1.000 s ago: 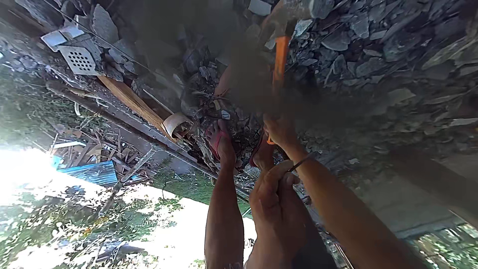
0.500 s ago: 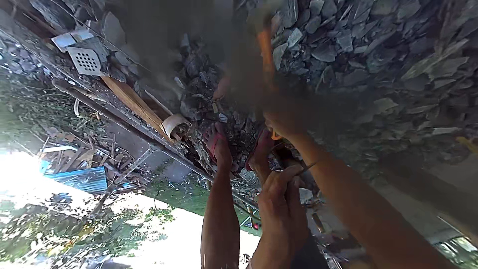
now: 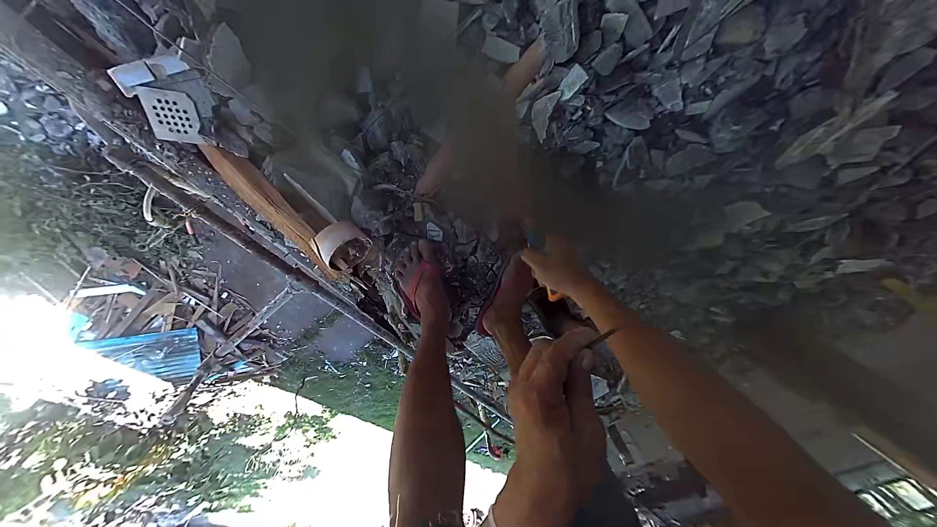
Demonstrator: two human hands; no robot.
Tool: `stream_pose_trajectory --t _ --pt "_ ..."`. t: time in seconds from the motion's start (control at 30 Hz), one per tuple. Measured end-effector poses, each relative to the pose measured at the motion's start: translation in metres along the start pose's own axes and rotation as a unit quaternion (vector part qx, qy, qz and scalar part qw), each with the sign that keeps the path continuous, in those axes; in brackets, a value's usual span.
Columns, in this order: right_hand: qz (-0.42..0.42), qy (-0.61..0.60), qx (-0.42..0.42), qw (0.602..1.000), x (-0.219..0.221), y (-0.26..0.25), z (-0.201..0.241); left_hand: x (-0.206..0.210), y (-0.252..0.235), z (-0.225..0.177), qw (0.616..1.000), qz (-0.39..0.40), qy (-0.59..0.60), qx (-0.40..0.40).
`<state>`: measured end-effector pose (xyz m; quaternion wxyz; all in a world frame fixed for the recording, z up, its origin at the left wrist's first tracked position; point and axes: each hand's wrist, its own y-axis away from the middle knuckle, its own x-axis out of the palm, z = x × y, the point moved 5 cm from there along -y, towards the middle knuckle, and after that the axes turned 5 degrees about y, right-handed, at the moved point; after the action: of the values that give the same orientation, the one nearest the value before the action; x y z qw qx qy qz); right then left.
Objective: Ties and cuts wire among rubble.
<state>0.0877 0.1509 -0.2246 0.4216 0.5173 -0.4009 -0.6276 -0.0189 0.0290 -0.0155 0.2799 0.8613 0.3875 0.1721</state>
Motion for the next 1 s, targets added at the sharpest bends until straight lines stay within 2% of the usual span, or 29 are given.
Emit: stream_pose_trajectory --t 0.07,0.13,0.2,0.3,0.37,0.43,0.5,0.57,0.67,0.7,0.77,0.83,0.9,1.0 --pt "-0.045 -0.086 -0.067 0.993 -0.004 -0.007 0.036 -0.005 -0.003 -0.003 1.0 -0.001 0.006 0.005" --pt "-0.086 -0.152 -0.098 0.98 0.01 -0.011 0.047 -0.01 -0.009 -0.004 1.0 -0.016 0.008 0.002" --pt "-0.089 -0.097 -0.062 0.989 0.045 -0.013 0.015 -0.013 -0.013 -0.005 1.0 -0.024 0.007 0.001" --pt "0.029 0.097 0.01 0.995 0.079 -0.012 -0.058 -0.01 -0.012 -0.008 1.0 -0.018 0.002 0.008" --pt "0.065 0.124 0.038 0.989 0.065 -0.011 -0.056 -0.007 -0.016 -0.005 1.0 -0.021 0.002 0.016" --pt "0.065 0.087 0.07 0.992 0.055 0.003 -0.055 -0.003 0.001 -0.003 1.0 -0.014 -0.004 -0.012" --pt "0.026 0.023 0.051 0.998 0.037 -0.007 -0.032 0.002 0.0 0.002 1.0 0.004 -0.011 -0.009" --pt "-0.009 -0.061 -0.015 0.998 0.022 -0.015 0.01 0.0 -0.001 0.0 1.0 0.005 -0.006 -0.001" --pt "-0.08 -0.146 -0.098 0.981 0.024 -0.019 0.047 -0.008 -0.009 -0.003 1.0 -0.007 -0.002 -0.003" --pt "-0.093 -0.133 -0.1 0.982 0.032 -0.021 0.044 -0.011 -0.012 -0.003 1.0 -0.014 -0.003 -0.007" --pt "-0.083 -0.019 -0.045 0.995 0.064 -0.025 -0.001 -0.013 -0.014 -0.005 1.0 -0.021 0.002 -0.01" --pt "-0.005 0.08 0.025 0.997 0.085 -0.027 -0.047 -0.011 -0.014 -0.007 1.0 -0.023 0.008 -0.001" --pt "0.041 0.123 0.041 0.991 0.077 -0.028 -0.044 -0.01 -0.019 -0.005 1.0 -0.024 0.006 0.016" --pt "0.067 0.107 0.049 0.991 0.059 -0.003 -0.04 -0.003 -0.001 -0.003 1.0 -0.017 0.006 -0.011"
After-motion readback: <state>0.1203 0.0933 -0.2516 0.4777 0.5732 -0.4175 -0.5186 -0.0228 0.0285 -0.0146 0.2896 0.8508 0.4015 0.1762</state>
